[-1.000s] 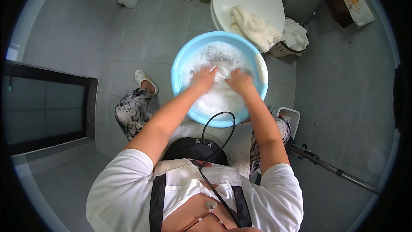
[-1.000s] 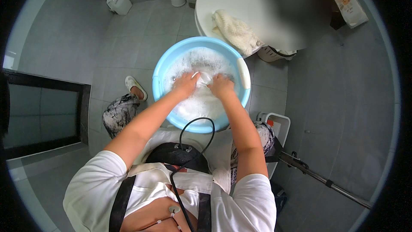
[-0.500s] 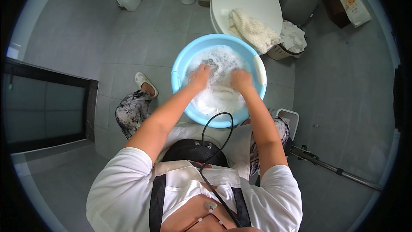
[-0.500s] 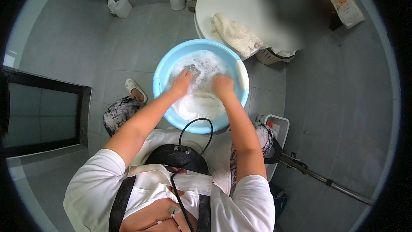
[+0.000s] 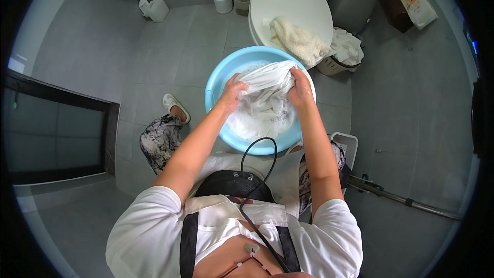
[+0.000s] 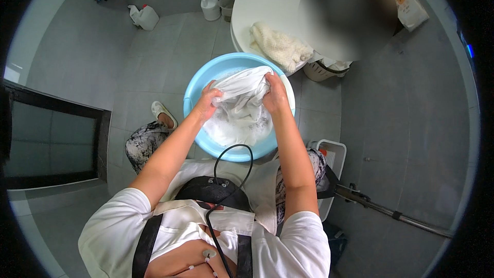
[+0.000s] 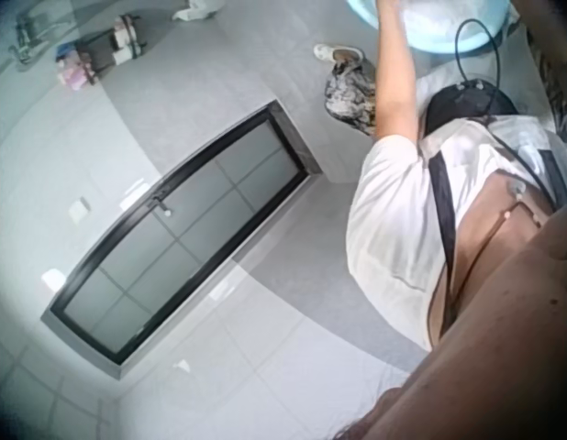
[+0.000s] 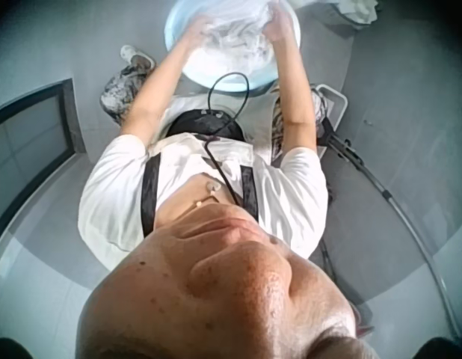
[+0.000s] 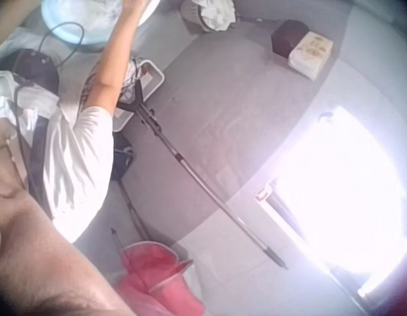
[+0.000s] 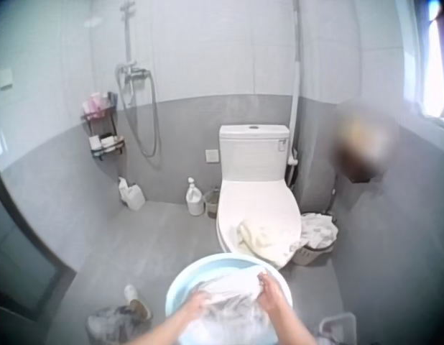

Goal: The person washes white garments by hand in a blue basin filled with soapy water. The person repeatedly scrubs the fabric together and lifts the items to check them.

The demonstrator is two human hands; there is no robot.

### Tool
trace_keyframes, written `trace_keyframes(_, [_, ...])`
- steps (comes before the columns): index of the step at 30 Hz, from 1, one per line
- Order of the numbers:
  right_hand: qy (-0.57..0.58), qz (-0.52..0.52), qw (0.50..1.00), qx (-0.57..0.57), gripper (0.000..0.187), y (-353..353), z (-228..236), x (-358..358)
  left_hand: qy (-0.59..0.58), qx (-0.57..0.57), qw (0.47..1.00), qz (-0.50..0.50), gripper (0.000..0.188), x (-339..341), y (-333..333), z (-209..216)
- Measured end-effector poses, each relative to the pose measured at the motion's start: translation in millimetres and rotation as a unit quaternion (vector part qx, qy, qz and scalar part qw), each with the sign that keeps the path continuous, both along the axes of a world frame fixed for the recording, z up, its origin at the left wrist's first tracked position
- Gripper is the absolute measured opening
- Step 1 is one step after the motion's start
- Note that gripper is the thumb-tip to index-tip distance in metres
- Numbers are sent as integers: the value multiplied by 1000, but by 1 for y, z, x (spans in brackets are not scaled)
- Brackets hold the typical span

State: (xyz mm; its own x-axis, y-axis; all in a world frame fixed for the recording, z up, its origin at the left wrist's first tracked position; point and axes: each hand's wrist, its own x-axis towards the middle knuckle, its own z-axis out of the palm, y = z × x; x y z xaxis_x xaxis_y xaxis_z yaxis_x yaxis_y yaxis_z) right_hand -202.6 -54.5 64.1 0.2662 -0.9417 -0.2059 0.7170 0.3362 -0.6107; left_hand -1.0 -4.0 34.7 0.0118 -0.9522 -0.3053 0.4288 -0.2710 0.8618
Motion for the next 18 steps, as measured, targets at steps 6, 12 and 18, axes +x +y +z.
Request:
trace_keyframes(6, [87, -106, 990, 31, 32, 18, -7, 26, 235, -22, 972, 2, 31, -17, -12, -11])
trace_keyframes(12, [514, -178, 699, -465, 30, 61, 4, 56, 197, 80, 977, -14, 39, -31, -14, 4])
trace_keyframes(18, [562, -175, 629, -509, 17, 64, -10, 58, 248, 64, 965, -55, 35, -37, -19, -12])
